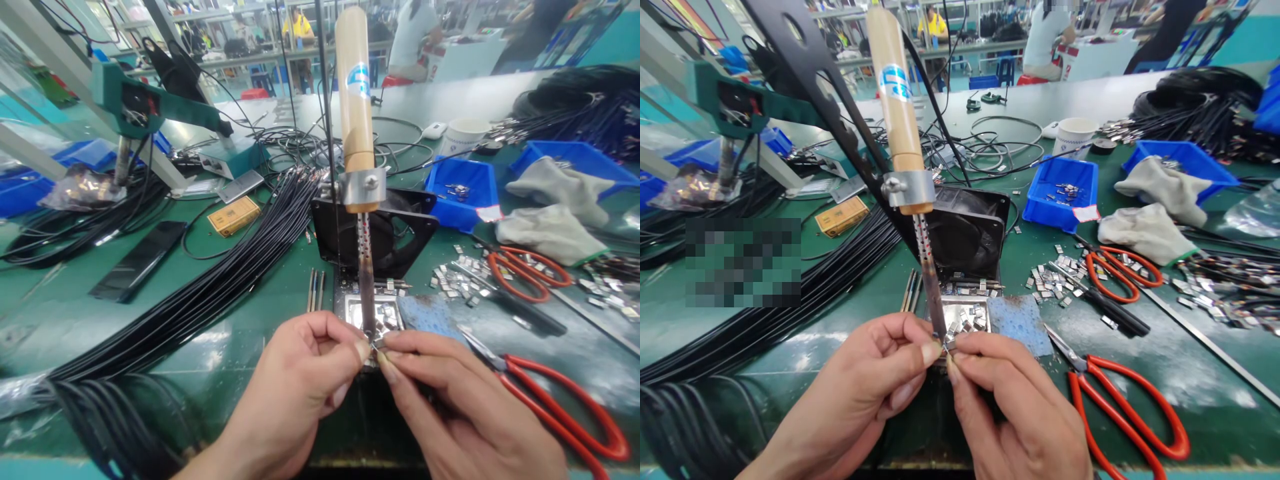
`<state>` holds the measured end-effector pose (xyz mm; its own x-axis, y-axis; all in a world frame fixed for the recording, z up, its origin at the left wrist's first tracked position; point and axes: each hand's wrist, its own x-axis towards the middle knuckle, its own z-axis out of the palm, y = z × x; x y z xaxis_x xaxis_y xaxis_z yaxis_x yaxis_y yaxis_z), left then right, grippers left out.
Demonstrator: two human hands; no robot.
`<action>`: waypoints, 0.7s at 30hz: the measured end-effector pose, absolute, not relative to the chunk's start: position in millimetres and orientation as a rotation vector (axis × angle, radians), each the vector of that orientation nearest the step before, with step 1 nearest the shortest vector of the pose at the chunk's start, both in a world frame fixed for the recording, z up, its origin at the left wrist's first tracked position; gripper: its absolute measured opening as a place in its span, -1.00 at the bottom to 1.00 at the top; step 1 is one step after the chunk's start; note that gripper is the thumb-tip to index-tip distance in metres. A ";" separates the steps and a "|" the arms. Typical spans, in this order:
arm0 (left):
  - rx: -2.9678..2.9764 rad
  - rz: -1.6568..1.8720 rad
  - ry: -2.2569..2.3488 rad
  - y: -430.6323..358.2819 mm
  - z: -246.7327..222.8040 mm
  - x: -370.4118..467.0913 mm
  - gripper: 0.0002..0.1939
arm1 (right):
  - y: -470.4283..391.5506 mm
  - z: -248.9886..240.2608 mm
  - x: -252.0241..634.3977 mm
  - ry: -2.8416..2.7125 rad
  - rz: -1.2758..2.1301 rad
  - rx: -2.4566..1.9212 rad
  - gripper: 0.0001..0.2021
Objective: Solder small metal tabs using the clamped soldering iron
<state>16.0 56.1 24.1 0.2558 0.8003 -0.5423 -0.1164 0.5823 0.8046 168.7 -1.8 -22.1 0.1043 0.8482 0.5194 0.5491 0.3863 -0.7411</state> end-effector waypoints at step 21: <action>0.734 0.682 1.141 49.4 24.2 11.7 -0.69 | -6.5 -19.6 162.0 -1.419 0.464 -1.329 -0.91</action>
<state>11.7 49.4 24.2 0.2736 0.7929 -0.5444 -0.1046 0.5872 0.8027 162.0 -6.5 -19.6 0.2109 0.8793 0.4270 0.4565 0.2976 -0.8384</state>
